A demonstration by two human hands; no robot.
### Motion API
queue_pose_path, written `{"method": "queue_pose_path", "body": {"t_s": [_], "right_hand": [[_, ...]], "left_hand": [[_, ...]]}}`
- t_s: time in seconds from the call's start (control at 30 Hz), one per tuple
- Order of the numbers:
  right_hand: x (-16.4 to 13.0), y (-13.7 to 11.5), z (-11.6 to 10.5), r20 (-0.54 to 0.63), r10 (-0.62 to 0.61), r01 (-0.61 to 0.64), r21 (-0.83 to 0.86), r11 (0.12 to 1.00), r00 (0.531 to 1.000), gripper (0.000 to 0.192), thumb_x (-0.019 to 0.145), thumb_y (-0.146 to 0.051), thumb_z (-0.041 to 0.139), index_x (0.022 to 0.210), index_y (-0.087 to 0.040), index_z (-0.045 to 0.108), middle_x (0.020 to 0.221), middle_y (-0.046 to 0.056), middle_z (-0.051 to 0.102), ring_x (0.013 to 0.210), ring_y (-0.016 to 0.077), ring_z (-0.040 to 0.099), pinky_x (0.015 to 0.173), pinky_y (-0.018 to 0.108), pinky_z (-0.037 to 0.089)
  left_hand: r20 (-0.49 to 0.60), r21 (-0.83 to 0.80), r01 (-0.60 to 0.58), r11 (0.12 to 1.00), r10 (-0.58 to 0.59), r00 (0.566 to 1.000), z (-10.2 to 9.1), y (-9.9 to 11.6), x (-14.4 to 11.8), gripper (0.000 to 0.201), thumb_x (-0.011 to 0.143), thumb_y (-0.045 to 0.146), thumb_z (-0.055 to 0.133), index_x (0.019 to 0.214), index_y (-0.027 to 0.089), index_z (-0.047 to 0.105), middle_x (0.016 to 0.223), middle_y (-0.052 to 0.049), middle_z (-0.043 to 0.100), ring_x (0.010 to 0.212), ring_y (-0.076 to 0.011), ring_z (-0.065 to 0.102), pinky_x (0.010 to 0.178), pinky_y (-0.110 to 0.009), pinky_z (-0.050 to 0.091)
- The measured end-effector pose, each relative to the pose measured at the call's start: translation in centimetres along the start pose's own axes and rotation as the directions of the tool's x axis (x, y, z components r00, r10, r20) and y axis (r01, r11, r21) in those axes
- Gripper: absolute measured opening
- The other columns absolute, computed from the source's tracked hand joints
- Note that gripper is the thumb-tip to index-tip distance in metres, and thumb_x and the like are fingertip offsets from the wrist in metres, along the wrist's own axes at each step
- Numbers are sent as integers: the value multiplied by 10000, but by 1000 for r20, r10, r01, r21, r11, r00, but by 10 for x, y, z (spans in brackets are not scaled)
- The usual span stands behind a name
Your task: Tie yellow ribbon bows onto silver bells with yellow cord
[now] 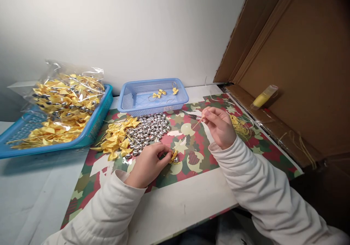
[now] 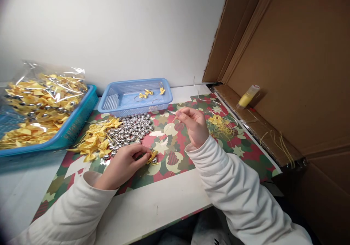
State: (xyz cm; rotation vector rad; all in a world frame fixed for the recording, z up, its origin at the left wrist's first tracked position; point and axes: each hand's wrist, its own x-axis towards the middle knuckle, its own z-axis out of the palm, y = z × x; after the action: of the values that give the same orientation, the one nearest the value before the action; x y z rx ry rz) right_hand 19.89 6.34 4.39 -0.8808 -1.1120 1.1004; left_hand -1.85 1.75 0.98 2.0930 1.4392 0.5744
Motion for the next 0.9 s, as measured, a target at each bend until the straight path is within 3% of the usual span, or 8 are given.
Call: {"method": "queue_pose_path", "body": {"t_s": [0.3,0.57,0.9], "right_hand": [[0,4,-2,20,-42,40,105,994,999,216,688,-353,730,590,-200,614,652,-21,497,601,100,426,598,257,373],[0,4,-3,23,-16,15,44,999,1000,253,683,-386,715,573,-204,578,651,-20,499,598,106,421,602,266,377],[0,3,-2,0,-10,10,28,1000,1000,266,660,-398,717,558,-207,562,640,-19,494,598,110,414,610,270,386]], "left_hand": [[12,12,-13,1000,13,1000,-1,2,0,184,782,229,513,713,189,679,636,-2,589,569,-126,492,551,-237,352],[-25,-22,-52,998,52,998,0,0,-2,165,779,247,534,829,202,686,626,10,578,561,-126,484,541,-236,360],[8,5,-74,997,74,997,0,3,-1,248,846,306,498,779,208,716,675,-27,624,611,-142,542,570,-247,380]]}}
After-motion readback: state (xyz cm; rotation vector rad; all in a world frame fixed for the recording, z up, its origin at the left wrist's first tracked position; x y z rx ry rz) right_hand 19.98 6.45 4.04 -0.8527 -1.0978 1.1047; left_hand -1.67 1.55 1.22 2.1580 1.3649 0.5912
